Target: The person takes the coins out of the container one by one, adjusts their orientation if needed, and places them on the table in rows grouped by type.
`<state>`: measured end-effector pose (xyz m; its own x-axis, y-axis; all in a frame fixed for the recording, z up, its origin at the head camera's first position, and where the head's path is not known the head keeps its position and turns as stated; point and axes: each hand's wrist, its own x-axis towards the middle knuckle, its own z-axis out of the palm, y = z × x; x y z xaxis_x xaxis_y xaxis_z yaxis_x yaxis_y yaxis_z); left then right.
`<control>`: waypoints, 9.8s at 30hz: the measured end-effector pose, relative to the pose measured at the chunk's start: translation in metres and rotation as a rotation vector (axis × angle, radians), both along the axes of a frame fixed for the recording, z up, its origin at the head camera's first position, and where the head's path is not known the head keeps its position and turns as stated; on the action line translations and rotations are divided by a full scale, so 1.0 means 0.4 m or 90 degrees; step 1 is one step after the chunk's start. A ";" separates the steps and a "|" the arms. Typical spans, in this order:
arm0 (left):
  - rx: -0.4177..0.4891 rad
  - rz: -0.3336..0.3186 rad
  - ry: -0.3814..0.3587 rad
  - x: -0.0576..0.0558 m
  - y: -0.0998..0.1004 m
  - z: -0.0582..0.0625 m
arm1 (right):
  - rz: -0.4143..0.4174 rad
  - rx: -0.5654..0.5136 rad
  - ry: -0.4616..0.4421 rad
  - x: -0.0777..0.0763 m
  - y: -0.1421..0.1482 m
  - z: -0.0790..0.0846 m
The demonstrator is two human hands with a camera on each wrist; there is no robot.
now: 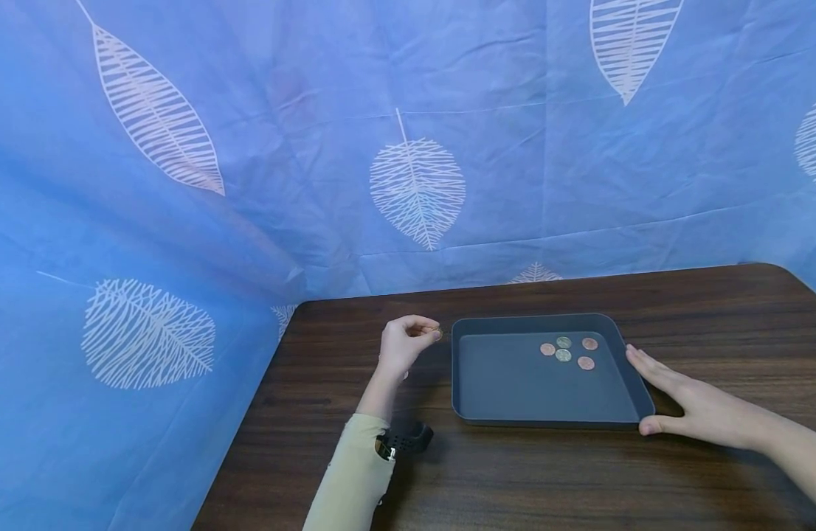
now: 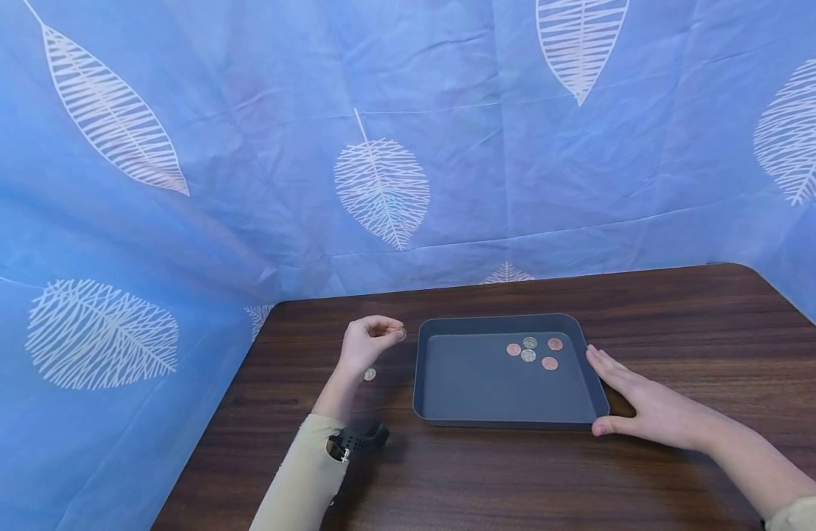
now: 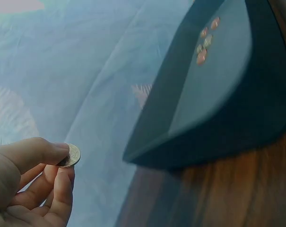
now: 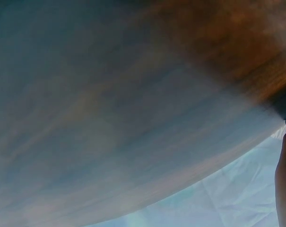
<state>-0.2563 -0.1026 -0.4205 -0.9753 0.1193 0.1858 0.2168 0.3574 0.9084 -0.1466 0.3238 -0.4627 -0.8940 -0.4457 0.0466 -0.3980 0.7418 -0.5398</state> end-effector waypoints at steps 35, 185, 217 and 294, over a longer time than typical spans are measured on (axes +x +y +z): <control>-0.196 -0.028 0.007 0.015 -0.078 -0.125 | 0.004 -0.002 0.012 0.002 0.001 -0.001; -0.208 -0.137 -0.055 -0.018 0.432 -0.093 | -0.002 -0.010 -0.013 0.007 -0.001 0.000; -0.077 -0.099 -0.002 -0.038 0.180 0.016 | 0.000 -0.008 -0.012 0.009 -0.002 0.002; -0.142 0.041 -0.048 -0.056 -0.004 -0.087 | 0.002 -0.018 -0.024 0.013 -0.005 0.006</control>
